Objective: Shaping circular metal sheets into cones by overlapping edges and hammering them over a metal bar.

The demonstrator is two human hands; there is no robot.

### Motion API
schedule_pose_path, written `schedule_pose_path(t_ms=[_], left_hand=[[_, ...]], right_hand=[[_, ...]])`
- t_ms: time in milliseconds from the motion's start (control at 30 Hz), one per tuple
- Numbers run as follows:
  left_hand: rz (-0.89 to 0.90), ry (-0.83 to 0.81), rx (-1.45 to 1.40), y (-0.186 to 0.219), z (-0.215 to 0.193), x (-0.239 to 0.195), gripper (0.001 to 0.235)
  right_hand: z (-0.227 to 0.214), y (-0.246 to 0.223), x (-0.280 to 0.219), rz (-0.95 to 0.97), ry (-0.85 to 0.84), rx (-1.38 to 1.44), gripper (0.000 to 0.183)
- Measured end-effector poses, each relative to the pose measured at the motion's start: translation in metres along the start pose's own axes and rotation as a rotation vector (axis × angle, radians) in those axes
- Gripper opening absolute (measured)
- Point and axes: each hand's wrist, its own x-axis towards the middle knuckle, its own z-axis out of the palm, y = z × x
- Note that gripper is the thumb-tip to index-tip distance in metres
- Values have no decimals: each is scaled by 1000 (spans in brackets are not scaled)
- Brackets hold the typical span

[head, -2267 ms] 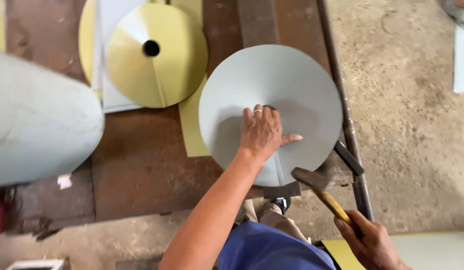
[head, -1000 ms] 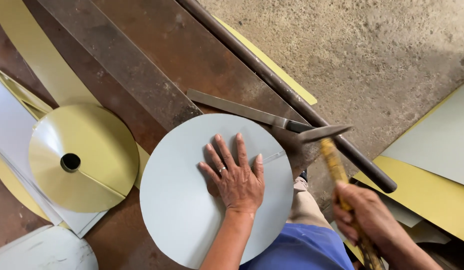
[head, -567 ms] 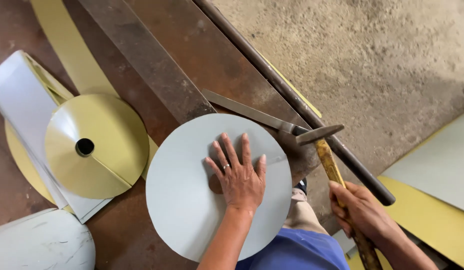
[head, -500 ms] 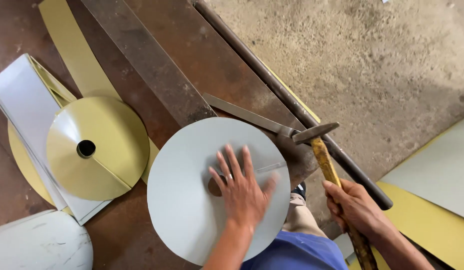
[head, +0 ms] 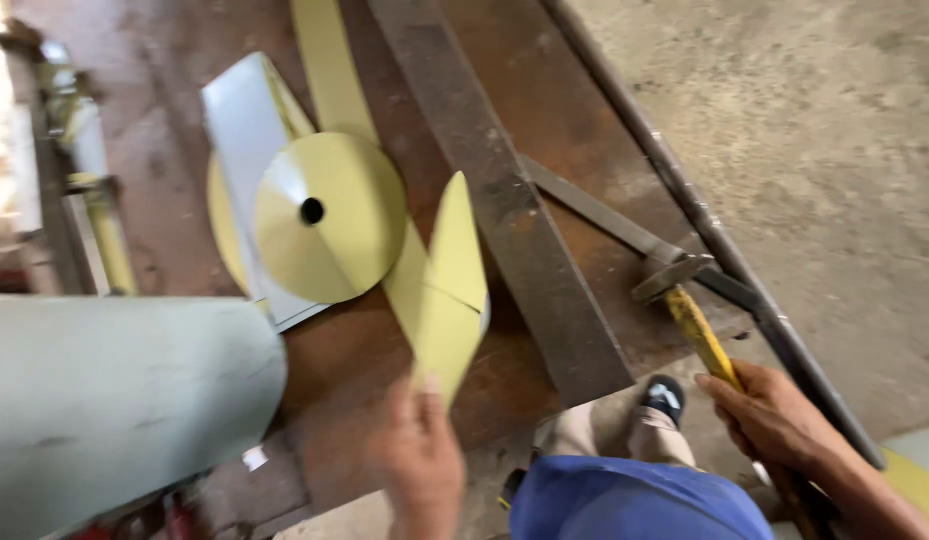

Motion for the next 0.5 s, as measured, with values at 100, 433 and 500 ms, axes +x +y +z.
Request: schedule_pose_path(t_ms=[100, 433, 500], left_hand=[[43, 269, -241, 2, -55, 6, 23], [-163, 385, -1040, 4, -88, -26, 27], [-142, 410, -676, 35, -86, -32, 28]], right_hand=[[2, 13, 21, -100, -19, -86, 46], [6, 11, 45, -119, 1, -204, 44], [4, 2, 35, -125, 39, -283, 38]])
